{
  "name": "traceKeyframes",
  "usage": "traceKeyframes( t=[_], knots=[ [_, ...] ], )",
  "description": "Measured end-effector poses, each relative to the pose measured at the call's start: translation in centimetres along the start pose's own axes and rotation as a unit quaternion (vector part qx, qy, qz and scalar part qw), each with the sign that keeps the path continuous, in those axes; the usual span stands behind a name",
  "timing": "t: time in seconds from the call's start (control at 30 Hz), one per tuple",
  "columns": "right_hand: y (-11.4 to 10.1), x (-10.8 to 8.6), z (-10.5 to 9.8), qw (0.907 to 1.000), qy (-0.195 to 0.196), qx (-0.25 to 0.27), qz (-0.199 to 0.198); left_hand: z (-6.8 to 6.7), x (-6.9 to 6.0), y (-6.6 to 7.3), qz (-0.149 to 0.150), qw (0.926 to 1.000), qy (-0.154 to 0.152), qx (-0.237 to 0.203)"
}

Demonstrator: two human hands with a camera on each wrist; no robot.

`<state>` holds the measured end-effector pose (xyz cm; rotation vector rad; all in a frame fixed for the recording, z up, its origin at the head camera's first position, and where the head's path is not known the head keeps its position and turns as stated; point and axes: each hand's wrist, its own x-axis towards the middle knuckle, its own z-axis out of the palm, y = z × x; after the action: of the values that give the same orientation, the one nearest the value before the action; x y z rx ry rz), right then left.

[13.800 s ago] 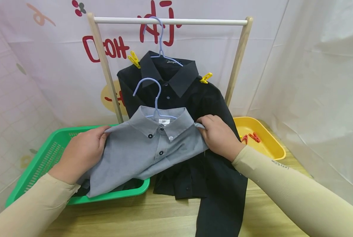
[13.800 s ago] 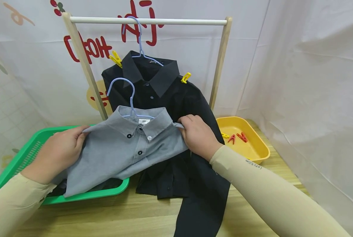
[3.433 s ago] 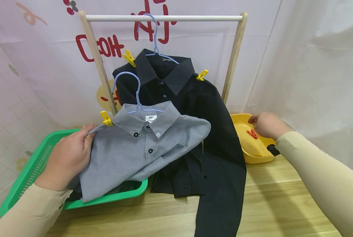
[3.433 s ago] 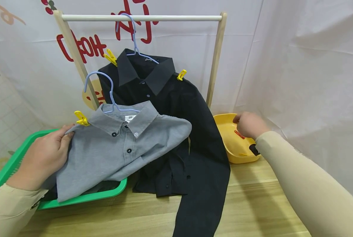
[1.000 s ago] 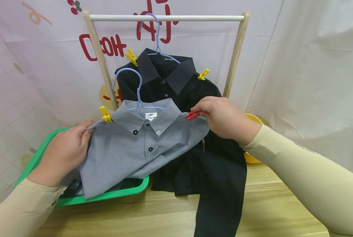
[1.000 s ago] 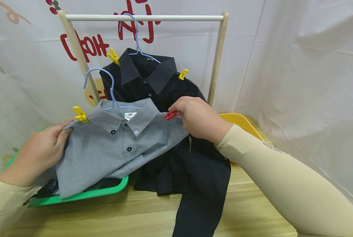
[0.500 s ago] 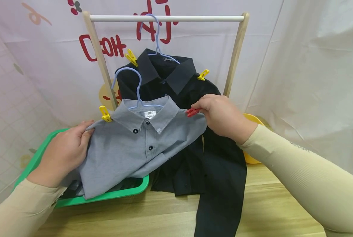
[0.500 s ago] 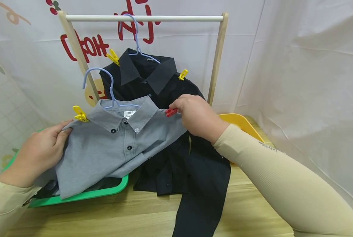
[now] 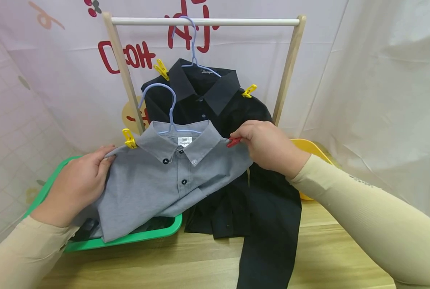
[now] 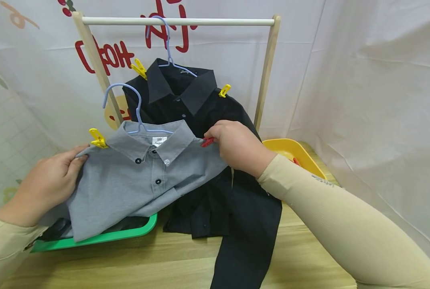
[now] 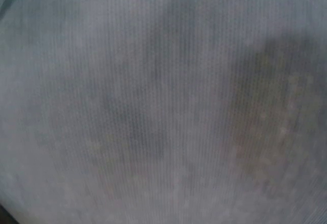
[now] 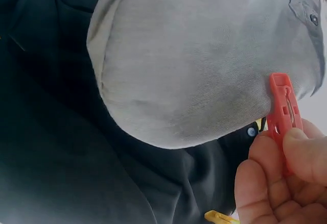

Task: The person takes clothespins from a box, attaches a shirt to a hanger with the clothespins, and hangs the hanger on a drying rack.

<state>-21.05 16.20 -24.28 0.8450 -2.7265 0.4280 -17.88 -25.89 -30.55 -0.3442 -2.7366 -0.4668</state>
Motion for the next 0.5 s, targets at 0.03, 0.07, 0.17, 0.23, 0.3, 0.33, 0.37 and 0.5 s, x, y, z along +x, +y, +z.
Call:
traceKeyframes(
  t=[0.03, 0.07, 0.17, 0.23, 0.3, 0.33, 0.37, 0.5],
  knots=[
    [-0.1, 0.0, 0.0, 1.0, -0.002, 0.0, -0.001, 0.0, 0.0, 0.0, 0.001, 1.0, 0.001, -0.001],
    [-0.1, 0.1, 0.1, 1.0, -0.005, -0.001, -0.001, 0.0, 0.0, 0.0, 0.002, 1.0, 0.003, -0.002],
    [-0.1, 0.2, 0.4, 0.9999, -0.011, -0.005, -0.005, 0.0, -0.1, 0.1, 0.004, 1.0, 0.003, -0.002],
    [-0.1, 0.2, 0.6, 0.9998, -0.014, -0.003, -0.01, 0.0, -0.1, 0.1, 0.003, 1.0, 0.001, -0.003],
    [0.0, 0.2, 0.8, 0.9997, -0.016, -0.001, -0.02, 0.1, -0.1, 0.1, 0.001, 1.0, -0.001, -0.005],
    [0.1, 0.1, 0.9, 0.9996, -0.014, 0.002, -0.025, 0.1, -0.1, 0.1, 0.001, 1.0, -0.003, -0.005],
    [0.1, 0.1, 1.0, 0.9994, -0.01, 0.006, -0.032, 0.1, -0.1, 0.1, 0.0, 1.0, -0.004, -0.006],
    [0.5, 0.0, 1.5, 0.9981, 0.016, 0.032, -0.049, 0.2, -0.1, -0.1, 0.001, 1.0, -0.001, -0.006]
  ],
)
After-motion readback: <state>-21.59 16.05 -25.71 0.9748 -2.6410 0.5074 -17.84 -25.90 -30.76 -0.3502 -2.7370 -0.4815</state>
